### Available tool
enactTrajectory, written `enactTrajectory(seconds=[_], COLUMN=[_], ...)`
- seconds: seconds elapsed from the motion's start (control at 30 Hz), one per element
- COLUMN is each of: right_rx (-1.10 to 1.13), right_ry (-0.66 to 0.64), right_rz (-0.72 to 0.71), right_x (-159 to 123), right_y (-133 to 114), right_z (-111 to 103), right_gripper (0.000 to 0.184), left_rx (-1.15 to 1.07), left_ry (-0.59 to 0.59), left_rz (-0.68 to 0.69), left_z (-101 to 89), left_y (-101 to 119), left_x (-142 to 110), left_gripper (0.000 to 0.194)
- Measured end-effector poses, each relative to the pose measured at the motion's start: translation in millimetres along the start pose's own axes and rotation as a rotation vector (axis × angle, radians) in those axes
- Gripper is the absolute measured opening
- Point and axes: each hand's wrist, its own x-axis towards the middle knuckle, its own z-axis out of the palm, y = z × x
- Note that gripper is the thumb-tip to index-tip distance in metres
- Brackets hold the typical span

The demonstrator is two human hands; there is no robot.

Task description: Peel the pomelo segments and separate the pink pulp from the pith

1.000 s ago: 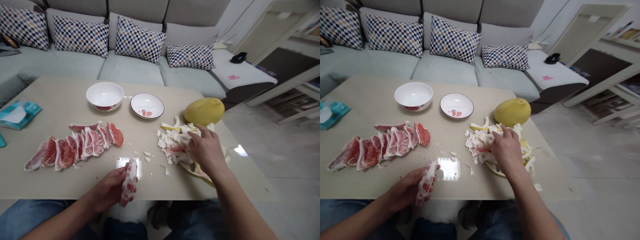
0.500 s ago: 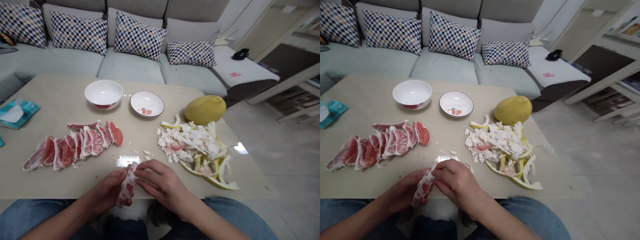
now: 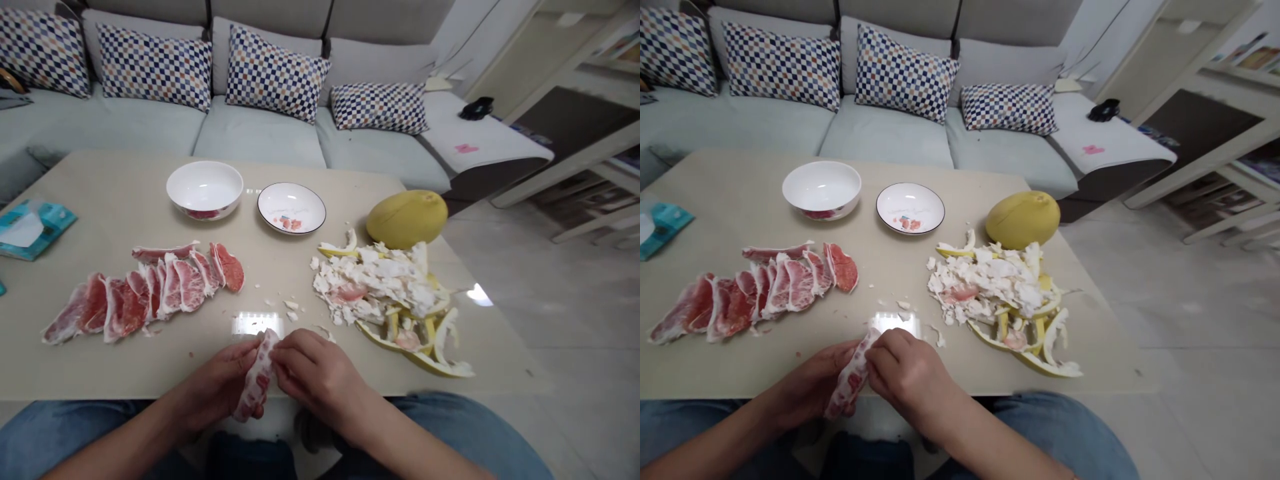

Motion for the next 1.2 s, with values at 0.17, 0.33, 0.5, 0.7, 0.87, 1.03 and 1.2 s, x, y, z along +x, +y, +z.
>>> enactTrajectory(seconds=[0.17, 0.33, 0.5, 0.7, 0.87, 1.03, 1.2], right_rx=[-0.015, -0.241, -0.201, 0.149, -0.066, -0.094, 0.044], right_ry=[-0.102, -0.107, 0.005, -0.015, 0.022, 0.103, 0.294], right_rz=[0.001, -0.112, -0.054, 0.122, 0.101, 0.047, 0.289], right_x=[2.5, -2.9, -7.4, -0.2, -4.2, -4.7, 5.7], right_y=[-1.6, -7.9, -4.0, 2.2, -2.2, -7.4, 18.6], right_z=[-10.7, 0.6, 17.3, 3.8, 8.2, 12.4, -14.0], right_gripper=[0.019, 0.012, 0.017, 0.015, 0.019, 0.019, 0.014], left_rx=[0.057, 0.051, 0.072, 0.077, 0.063, 0.064, 0.039], left_ry=[-0.006, 0.003, 0.011, 0.011, 0.015, -0.010, -0.059], left_rz=[-0.008, -0.003, 0.010, 0.049, 0.096, 0.060, 0.026], left_z=[-4.4, -6.1, -6.2, -5.9, -4.4, -5.0, -2.6], left_y=[-0.3, -1.5, -2.9, 2.4, 3.9, 1.0, 1.2], left_x=[1.8, 4.2, 4.2, 1.5, 1.3, 0.5, -5.4], left_gripper=[0.024, 0.023, 0.024, 0.031, 0.032, 0.032, 0.044])
